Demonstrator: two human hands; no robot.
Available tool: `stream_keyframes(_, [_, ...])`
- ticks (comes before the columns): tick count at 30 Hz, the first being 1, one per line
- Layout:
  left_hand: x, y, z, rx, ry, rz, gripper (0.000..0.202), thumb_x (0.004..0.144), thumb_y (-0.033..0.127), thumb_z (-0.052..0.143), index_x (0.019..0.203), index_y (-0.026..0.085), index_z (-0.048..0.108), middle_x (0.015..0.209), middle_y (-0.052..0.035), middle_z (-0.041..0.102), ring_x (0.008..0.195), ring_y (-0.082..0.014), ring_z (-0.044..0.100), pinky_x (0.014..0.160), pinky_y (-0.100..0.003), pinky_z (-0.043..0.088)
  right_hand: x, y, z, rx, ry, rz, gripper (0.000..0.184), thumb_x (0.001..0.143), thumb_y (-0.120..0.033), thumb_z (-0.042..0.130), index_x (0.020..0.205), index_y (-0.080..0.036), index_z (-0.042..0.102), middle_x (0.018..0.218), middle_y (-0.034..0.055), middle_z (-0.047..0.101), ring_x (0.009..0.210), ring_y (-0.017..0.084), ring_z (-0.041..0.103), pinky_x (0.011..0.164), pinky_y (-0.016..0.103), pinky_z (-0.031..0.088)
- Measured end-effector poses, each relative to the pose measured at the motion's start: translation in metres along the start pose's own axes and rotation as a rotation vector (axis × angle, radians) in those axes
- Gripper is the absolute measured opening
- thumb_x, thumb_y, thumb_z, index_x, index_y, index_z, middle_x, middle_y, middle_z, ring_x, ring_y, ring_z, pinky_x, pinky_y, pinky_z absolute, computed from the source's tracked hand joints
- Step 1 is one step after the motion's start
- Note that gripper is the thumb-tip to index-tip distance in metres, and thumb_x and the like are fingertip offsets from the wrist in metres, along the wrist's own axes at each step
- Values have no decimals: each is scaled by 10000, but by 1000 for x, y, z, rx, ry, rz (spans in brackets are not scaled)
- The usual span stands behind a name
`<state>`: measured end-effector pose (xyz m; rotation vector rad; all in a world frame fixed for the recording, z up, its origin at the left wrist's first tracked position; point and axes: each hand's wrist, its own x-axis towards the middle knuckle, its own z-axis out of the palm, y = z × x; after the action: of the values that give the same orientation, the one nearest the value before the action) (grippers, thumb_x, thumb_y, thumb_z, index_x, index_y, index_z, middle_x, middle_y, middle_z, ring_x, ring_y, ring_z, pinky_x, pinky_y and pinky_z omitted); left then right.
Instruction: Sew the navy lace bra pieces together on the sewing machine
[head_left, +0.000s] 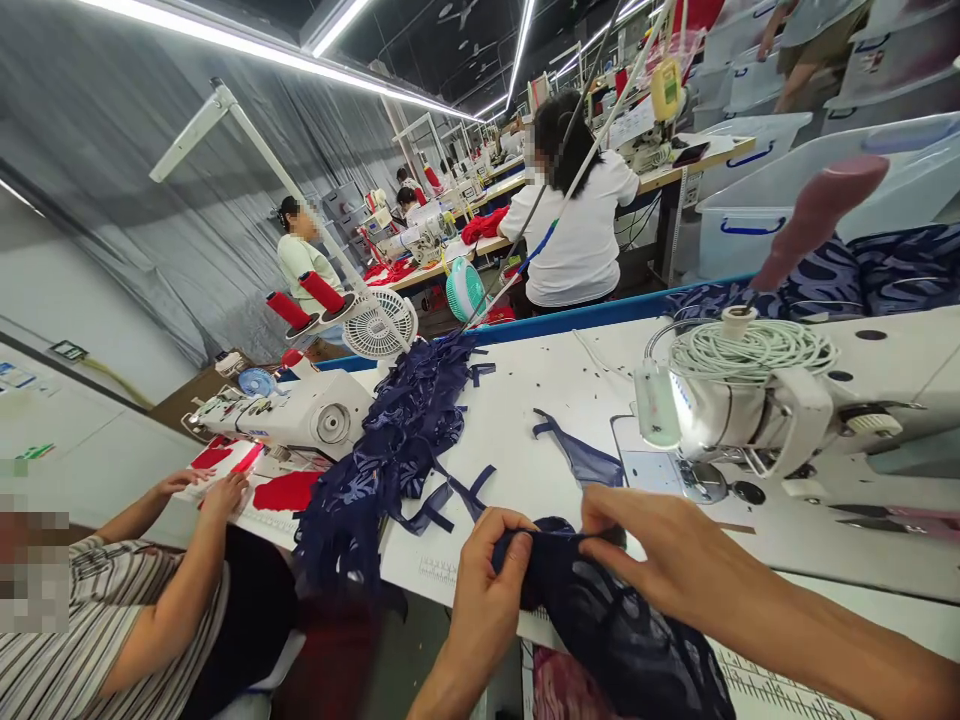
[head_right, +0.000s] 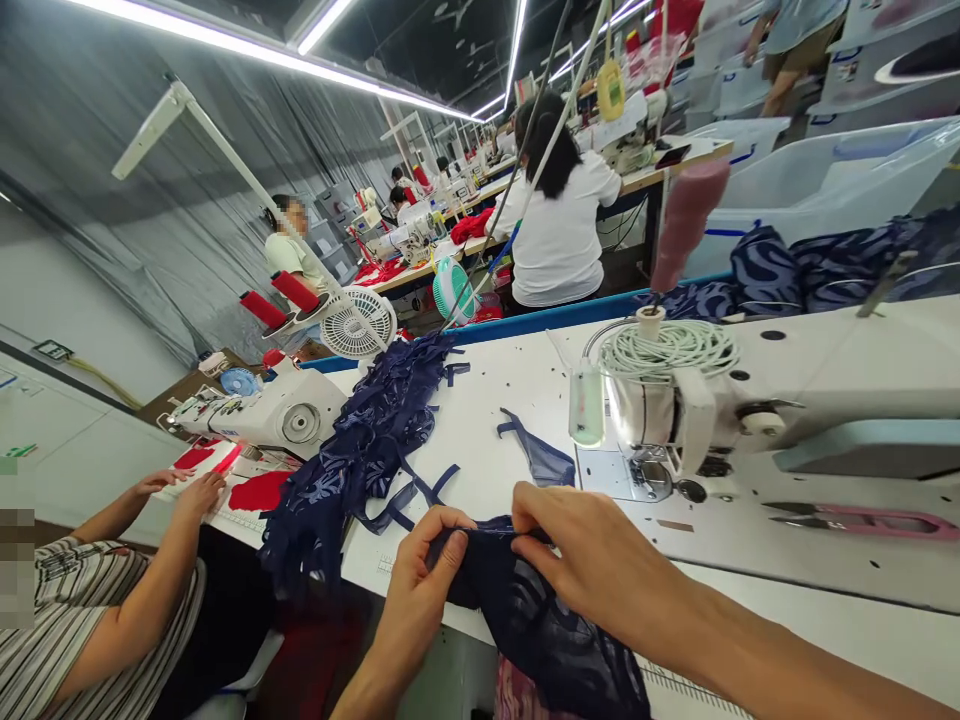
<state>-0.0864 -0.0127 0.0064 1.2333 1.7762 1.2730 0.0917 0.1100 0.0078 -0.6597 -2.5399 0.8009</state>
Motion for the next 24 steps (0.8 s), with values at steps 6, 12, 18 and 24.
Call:
stream_keyframes(6, [-3, -22, -44, 147, 261, 88, 278, 942, 463, 552, 890, 209, 651, 773, 3, 628, 697, -164, 572, 628, -235, 446, 34, -66, 20, 61, -206, -16, 89, 874, -128, 548, 836, -148, 625, 832, 99, 697, 788, 220, 659, 723, 320, 454])
stream_keyframes(12, [36, 86, -104, 658, 199, 677, 135, 949, 296, 568, 944, 292, 703, 976, 17, 678, 896, -158, 648, 829, -234, 494, 47, -101, -8, 1079, -238, 109, 314, 797, -434, 722, 754, -196, 522, 579, -74, 548, 507, 62, 509, 484, 170, 355])
stream_keyframes(18, [114, 33, 42, 656, -427, 482, 219, 931, 159, 538, 878, 242, 734, 931, -12, 677, 875, -173, 660, 800, -276, 498, -11, 8, 6, 1022, -87, 670, 499, 705, -674, 625, 782, -226, 419, 612, -18, 619, 579, 139, 646, 526, 219, 461])
stream_keyframes(24, [115, -14, 131, 612, -495, 413, 82, 908, 245, 660, 892, 254, 741, 961, -4, 704, 921, -188, 648, 820, -290, 485, -71, 76, 5, 643, -194, 817, 360, 823, -501, 570, 664, -242, 377, 537, -2, 587, 431, 158, 546, 463, 269, 396])
